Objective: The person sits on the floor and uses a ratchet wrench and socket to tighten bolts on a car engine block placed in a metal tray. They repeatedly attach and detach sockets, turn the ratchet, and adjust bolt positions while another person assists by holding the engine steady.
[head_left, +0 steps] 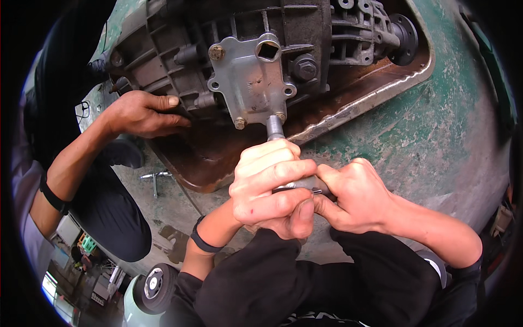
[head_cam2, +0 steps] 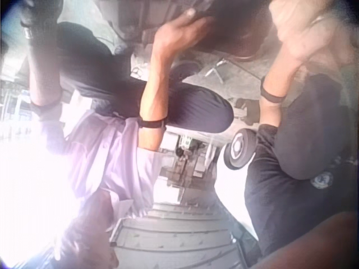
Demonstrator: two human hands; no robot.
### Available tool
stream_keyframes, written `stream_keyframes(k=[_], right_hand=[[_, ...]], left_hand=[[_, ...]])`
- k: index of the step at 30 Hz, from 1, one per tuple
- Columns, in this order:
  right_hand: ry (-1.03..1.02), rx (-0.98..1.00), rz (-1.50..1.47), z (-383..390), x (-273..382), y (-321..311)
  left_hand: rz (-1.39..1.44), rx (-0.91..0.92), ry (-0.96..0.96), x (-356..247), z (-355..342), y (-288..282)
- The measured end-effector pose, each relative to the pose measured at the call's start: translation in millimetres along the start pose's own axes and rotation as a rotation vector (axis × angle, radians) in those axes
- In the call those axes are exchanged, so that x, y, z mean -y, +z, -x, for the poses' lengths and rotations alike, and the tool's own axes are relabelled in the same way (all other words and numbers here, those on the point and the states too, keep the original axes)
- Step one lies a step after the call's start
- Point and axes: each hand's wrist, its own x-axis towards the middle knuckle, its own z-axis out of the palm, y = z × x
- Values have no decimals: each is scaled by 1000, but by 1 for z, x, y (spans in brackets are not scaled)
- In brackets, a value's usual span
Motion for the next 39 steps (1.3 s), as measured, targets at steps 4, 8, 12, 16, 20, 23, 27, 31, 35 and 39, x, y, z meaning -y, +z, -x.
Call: stream_keyframes(k=[4, 8, 12, 16, 20, 23, 27, 31, 35, 39], right_hand=[[112, 7, -47, 4, 12, 1], [132, 43, -35, 5, 10, 1], [95, 20, -81, -3, 10, -2], [82, -64, -118, -6, 21, -4], [141, 14, -107, -6, 22, -3], [-11, -28, -231, -7, 15, -1], [19, 83, -467, -4, 5, -4], [65, 81, -499, 6, -3, 0], [232, 191, -193, 14, -4, 10], [98, 157, 176, 9, -8, -16]], left_hand=[[146, -21, 11, 7, -4, 2], [102, 33, 29, 6, -1, 5], [94, 45, 35, 17, -2, -1], [74, 12, 63, 20, -10, -1], [-316, 153, 104, 1, -22, -5], [-526, 299, 89, -13, -25, -5], [-484, 266, 179, -2, -23, -3], [-425, 299, 222, 6, -20, -3], [-309, 342, 123, 5, -18, -9], [-354, 323, 128, 2, -15, -4]])
